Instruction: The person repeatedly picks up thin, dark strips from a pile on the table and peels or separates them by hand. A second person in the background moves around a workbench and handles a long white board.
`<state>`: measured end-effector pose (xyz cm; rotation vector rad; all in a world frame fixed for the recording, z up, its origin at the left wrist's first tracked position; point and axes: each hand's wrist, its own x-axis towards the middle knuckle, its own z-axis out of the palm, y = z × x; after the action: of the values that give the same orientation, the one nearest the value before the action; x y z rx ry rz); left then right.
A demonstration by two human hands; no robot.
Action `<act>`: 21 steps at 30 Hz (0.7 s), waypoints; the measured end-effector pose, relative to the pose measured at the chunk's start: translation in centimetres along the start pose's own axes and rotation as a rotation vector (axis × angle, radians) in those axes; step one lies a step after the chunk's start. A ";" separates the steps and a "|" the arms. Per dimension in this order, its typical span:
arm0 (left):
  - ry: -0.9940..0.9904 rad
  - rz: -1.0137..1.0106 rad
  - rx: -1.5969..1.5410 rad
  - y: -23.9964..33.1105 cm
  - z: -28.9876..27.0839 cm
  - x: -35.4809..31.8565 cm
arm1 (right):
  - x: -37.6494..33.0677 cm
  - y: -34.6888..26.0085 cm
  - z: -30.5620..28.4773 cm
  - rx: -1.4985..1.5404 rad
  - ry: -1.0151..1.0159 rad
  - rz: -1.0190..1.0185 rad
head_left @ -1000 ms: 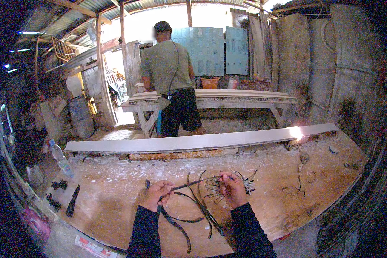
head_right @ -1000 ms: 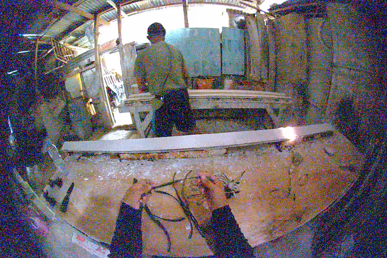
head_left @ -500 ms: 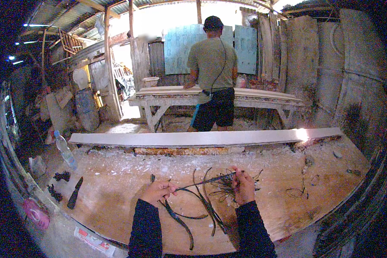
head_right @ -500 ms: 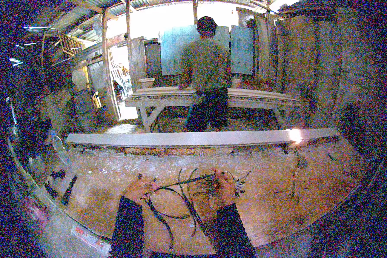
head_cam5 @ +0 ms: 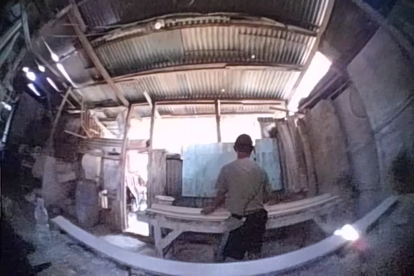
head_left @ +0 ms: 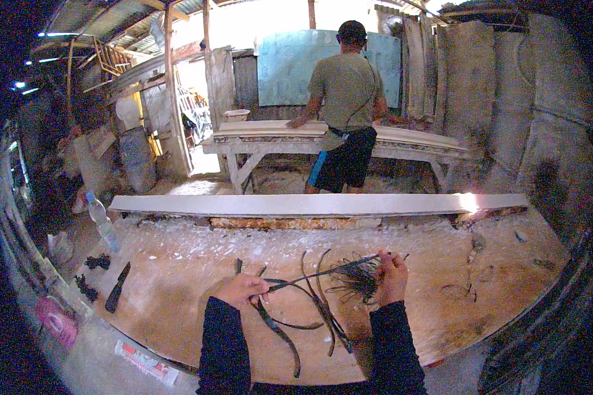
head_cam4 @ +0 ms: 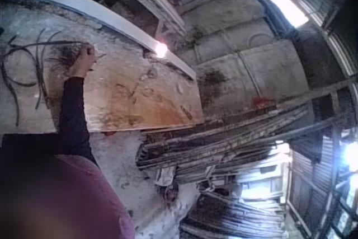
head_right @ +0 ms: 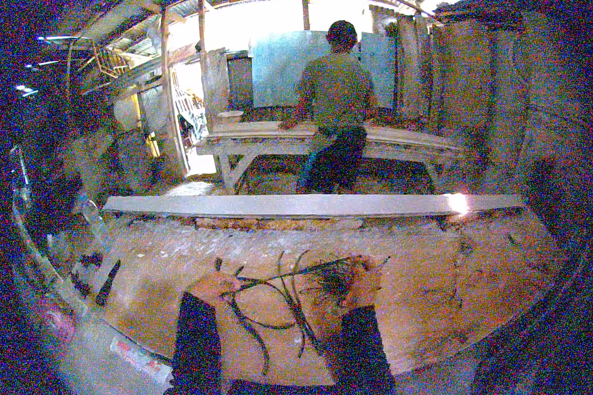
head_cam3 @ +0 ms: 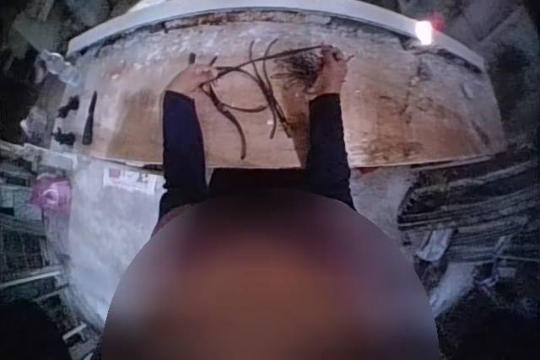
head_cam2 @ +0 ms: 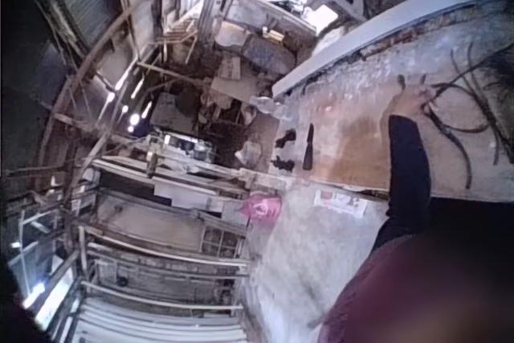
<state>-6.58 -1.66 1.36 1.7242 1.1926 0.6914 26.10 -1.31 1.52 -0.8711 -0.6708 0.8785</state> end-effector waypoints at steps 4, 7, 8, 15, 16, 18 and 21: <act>-0.080 0.047 -0.040 -0.5 -0.5 0.3 | 0.4 -0.3 -0.3 0.143 0.072 0.038; -0.143 0.058 -0.160 -0.8 -0.6 0.6 | 0.3 -0.7 -0.5 0.156 0.071 0.107; -0.119 0.047 -0.124 -0.9 -0.5 0.6 | 0.3 -0.8 -0.5 0.158 0.074 0.107; -0.044 -0.094 -0.007 0.7 0.1 0.7 | 0.2 -1.0 0.0 0.185 0.079 0.055; 0.008 -0.094 -0.070 0.8 0.6 0.9 | 0.2 -1.0 0.3 0.171 0.082 0.043; 0.122 -0.060 -0.155 0.8 2.0 1.7 | -0.8 -0.8 0.8 0.189 -0.054 0.042; 0.168 0.070 -0.345 0.2 4.4 3.6 | -2.6 -0.2 2.4 0.089 -0.192 0.086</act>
<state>-1.50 0.05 -0.52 1.4451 1.0557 1.0366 23.02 -2.79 2.49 -0.7463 -0.7588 1.0713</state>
